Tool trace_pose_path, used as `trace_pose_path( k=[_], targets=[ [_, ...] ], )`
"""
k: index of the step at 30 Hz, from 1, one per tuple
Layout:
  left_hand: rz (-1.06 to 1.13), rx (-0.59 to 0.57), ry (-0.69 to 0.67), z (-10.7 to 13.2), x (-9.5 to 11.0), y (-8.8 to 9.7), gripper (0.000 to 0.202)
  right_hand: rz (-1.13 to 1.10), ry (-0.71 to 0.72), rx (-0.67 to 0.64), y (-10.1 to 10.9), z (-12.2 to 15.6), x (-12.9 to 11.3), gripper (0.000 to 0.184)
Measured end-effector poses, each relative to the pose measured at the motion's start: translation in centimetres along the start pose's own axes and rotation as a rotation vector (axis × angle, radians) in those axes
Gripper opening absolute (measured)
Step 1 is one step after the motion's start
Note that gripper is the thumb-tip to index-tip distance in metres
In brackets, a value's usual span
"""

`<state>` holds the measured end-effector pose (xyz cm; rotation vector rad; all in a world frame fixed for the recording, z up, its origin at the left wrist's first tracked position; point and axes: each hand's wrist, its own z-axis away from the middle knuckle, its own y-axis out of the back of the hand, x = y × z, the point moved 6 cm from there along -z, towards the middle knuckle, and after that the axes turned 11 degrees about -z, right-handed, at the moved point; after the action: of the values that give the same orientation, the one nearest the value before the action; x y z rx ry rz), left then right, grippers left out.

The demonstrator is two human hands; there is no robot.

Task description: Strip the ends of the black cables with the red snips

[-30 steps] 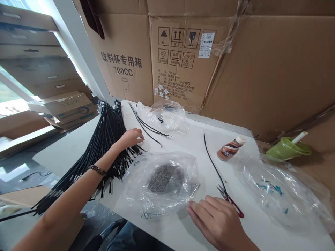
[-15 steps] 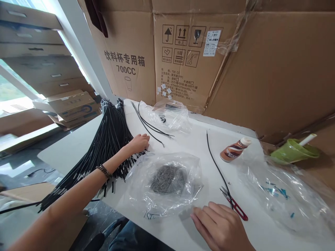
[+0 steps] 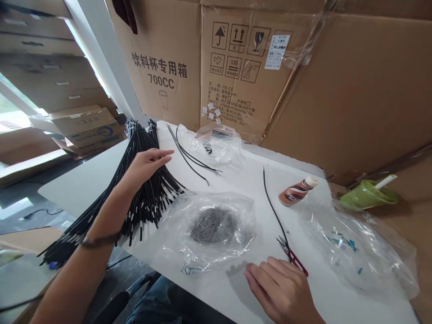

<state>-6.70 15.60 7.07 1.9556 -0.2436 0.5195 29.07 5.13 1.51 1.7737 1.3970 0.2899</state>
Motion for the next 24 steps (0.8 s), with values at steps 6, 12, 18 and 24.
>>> trace_pose_path(
  k=[6,12,18,24],
  targets=[
    [0.194,0.164,-0.267,11.2,7.8,2.3,0.024,0.017,0.018,-0.027,-0.1,-0.9,-0.7,0.006],
    [0.285,0.075,-0.33,14.2,9.6,-1.2,0.032,0.035,0.031,-0.079,0.2,-1.0,-1.1,0.005],
    [-0.1,0.083,-0.433,14.9,10.5,-4.8,0.017,0.035,0.014,-0.083,0.4,-0.6,-1.4,0.005],
    [-0.2,-0.113,-0.409,14.5,9.8,-8.1,0.04,0.037,0.017,-0.094,0.3,-0.2,-1.9,0.003]
  ],
)
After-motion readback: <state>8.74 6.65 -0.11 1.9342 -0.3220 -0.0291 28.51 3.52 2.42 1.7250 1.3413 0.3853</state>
